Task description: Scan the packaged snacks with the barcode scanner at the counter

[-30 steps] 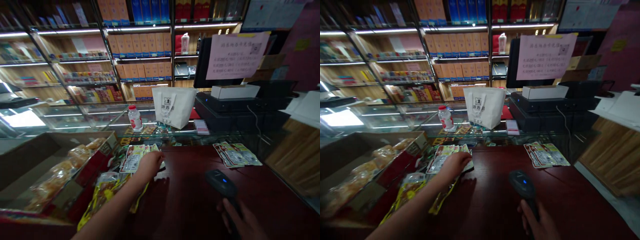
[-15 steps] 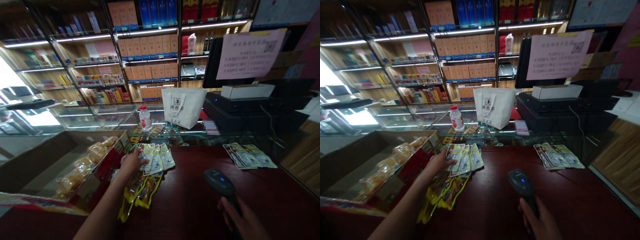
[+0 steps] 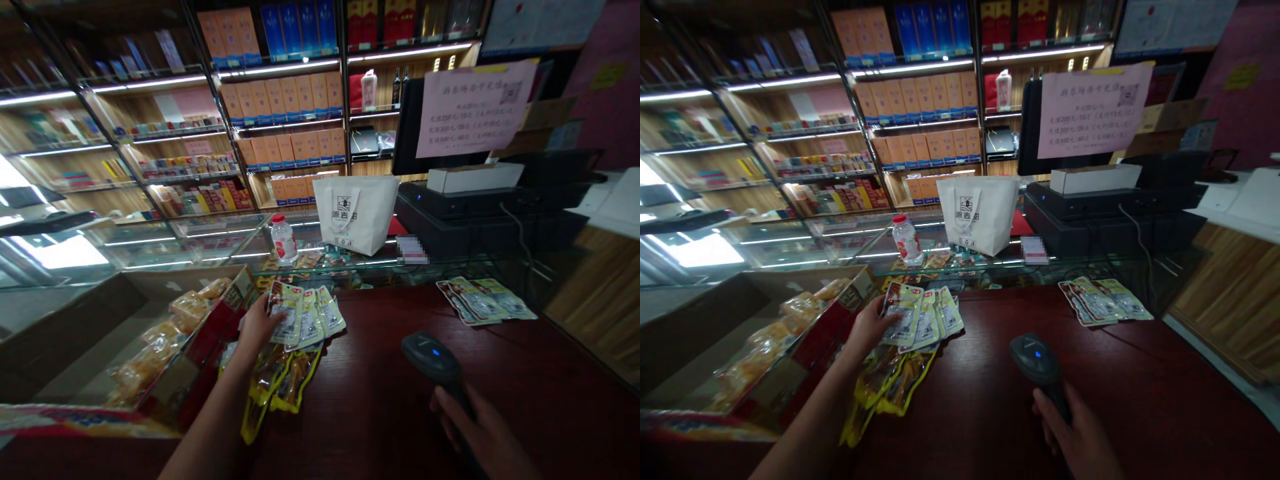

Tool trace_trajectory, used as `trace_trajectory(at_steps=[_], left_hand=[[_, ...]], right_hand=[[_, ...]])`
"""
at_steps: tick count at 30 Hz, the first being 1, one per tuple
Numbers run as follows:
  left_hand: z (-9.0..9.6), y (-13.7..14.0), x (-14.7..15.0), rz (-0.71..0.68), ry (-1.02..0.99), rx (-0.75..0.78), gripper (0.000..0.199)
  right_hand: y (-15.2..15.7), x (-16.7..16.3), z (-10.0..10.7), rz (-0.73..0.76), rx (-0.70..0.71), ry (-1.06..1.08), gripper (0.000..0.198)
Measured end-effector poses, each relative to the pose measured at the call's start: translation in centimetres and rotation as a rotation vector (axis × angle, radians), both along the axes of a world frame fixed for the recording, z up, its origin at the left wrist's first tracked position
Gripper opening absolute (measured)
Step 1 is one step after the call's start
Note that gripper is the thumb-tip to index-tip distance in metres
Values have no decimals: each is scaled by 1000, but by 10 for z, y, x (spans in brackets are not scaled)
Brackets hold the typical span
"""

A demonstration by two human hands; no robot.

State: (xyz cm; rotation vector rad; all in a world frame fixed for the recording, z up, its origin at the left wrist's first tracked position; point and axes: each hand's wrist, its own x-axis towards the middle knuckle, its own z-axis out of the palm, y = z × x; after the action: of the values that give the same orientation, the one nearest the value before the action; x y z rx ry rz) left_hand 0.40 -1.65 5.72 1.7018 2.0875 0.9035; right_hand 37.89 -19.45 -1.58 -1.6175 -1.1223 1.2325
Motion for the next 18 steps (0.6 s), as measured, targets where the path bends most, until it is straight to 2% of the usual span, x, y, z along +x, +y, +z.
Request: trace_trajectory(at_steps=[2,5,8,13,18], left_hand=[[0,-8,6,-33,-242,39,44],[0,-29,36,-122,-720,26,55],[0,-58,83,-191,-1048,-118,61],[-7,-103,152,-235,-1275,-235,54],[-14,-116,172,-295,-1350,-337,55]], right_hand=[[2,-2,0,-27,21,17,73],[5,-9,3,-75,62,59,70],[10,-21,9,-132,118,173,64],[17,-46,23,-235,189,351,68],[14,-55,33,-334,196,402,65]])
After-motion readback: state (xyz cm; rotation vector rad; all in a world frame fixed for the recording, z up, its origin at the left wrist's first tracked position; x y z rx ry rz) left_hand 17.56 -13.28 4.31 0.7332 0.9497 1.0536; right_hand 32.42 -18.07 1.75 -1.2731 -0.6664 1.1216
